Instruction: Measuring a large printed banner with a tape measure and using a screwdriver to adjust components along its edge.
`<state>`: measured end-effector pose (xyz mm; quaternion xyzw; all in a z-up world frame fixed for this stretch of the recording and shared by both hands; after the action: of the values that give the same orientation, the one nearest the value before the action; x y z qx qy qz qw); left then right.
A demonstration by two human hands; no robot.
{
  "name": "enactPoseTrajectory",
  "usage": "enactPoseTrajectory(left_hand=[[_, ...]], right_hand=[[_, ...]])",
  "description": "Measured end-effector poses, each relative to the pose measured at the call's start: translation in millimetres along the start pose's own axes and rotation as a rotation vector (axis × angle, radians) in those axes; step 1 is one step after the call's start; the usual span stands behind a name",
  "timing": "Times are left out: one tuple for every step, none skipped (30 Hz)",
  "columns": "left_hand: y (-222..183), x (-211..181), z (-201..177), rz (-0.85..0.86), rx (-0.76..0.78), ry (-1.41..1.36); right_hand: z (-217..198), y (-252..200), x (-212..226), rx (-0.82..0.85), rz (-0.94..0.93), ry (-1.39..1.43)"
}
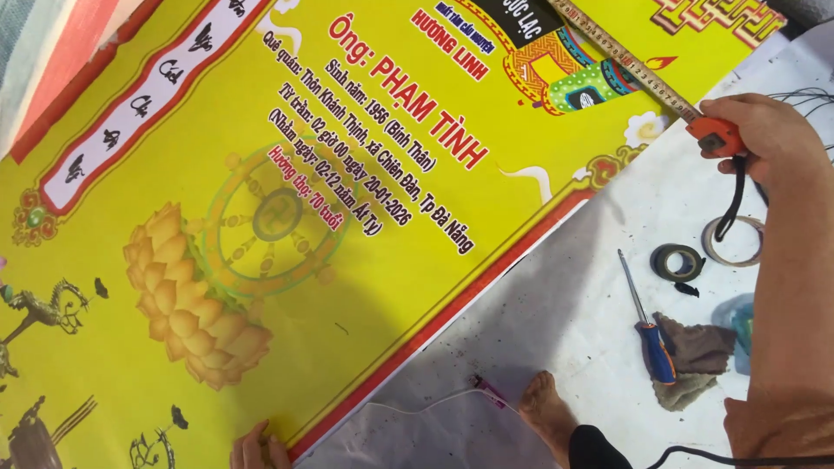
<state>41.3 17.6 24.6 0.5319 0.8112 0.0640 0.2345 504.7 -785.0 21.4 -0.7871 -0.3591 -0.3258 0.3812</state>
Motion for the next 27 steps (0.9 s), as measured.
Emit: enactPoseTrajectory(left_hand=[[1, -2, -1, 0.002, 0.012, 0.002], [2, -5, -1, 0.004, 0.024, 0.003], [3, -4, -1, 0.004, 0.026, 0.004], [3, -4, -1, 0.015, 0.019, -0.006], [3, -4, -1, 0.026, 0.012, -0.015], [2, -2, -1, 0.025, 0.014, -0.015], [0, 0, -1, 0.016, 0.019, -0.012], [0, 2, -2, 0.009, 0.026, -0.009], [-1, 4, 0, 0.010, 0.029, -0.009], [-1, 6, 0, 0.031, 0.025, 0.004], [0, 8, 0, 0.053, 0.021, 0.016], [-1, 14, 2, 0.056, 0.024, 0.015], [-1, 19, 4, 0.059, 0.032, 0.003], [-2, 25, 5, 0.061, 0.036, -0.007], [1, 16, 4, 0.062, 0.035, -0.008], [2, 8, 1, 0.037, 0.045, -0.003], [4, 1, -2, 0.013, 0.054, 0.002], [5, -6, -3, 0.013, 0.053, 0.006], [6, -13, -5, 0.023, 0.036, 0.031], [6, -20, -6, 0.030, 0.014, 0.053], [11, -38, -12, 0.027, 0.007, 0.055], [15, -53, -17, -0.024, 0.030, 0.110], [19, -68, -24, -0.075, 0.053, 0.164], [20, -72, -25, -0.077, 0.035, 0.161], [21, -75, -27, -0.075, 0.039, 0.187], [23, -80, -27, -0.073, 0.037, 0.209], [26, -84, -30, -0.074, 0.013, 0.199]], right_hand=[[1, 2, -4, -0.008, 0.001, -0.004], [1, 4, -8, -0.018, 0.001, -0.009], [3, 2, -9, -0.017, 0.003, -0.009], [4, 1, -7, -0.023, -0.029, 0.016], [4, -1, -6, -0.028, -0.061, 0.042], [7, -4, -1, -0.027, -0.060, 0.040], [10, -6, 4, -0.025, -0.076, 0.057], [12, -9, 8, -0.023, -0.091, 0.074], [12, -8, 13, -0.024, -0.088, 0.073], [16, -8, 17, 0.020, -0.095, 0.030], [19, -8, 21, 0.065, -0.103, -0.014], [18, -7, 22, 0.062, -0.100, -0.013], [19, -7, 25, 0.089, -0.120, -0.169], [22, -6, 29, 0.119, -0.143, -0.323], [23, 2, 23, 0.118, -0.143, -0.322], [26, 9, 19, 0.129, -0.186, -0.434], [30, 16, 16, 0.140, -0.229, -0.543], [34, 14, 16, 0.143, -0.230, -0.541], [38, 11, 18, 0.125, -0.260, -0.598], [41, 9, 23, 0.104, -0.297, -0.657], [40, -3, 34, 0.106, -0.304, -0.655], [41, -15, 44, 0.128, -0.267, -0.545], [40, -29, 56, 0.152, -0.229, -0.435], [47, -36, 61, 0.148, -0.245, -0.428], [54, -45, 65, 0.207, -0.223, -0.288], [60, -54, 73, 0.263, -0.209, -0.146], [73, -67, 79, 0.256, -0.232, -0.138]])
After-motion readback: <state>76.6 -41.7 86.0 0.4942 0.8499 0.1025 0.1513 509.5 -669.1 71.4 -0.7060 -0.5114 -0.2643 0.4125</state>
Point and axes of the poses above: each hand's wrist, its own y-axis towards the middle knuckle, its own z-axis out of the palm, x = y × z, the point moved 5 cm from there along y, towards the middle knuckle, and after that the axes turned 5 degrees about -z, right-handed, at the moved point
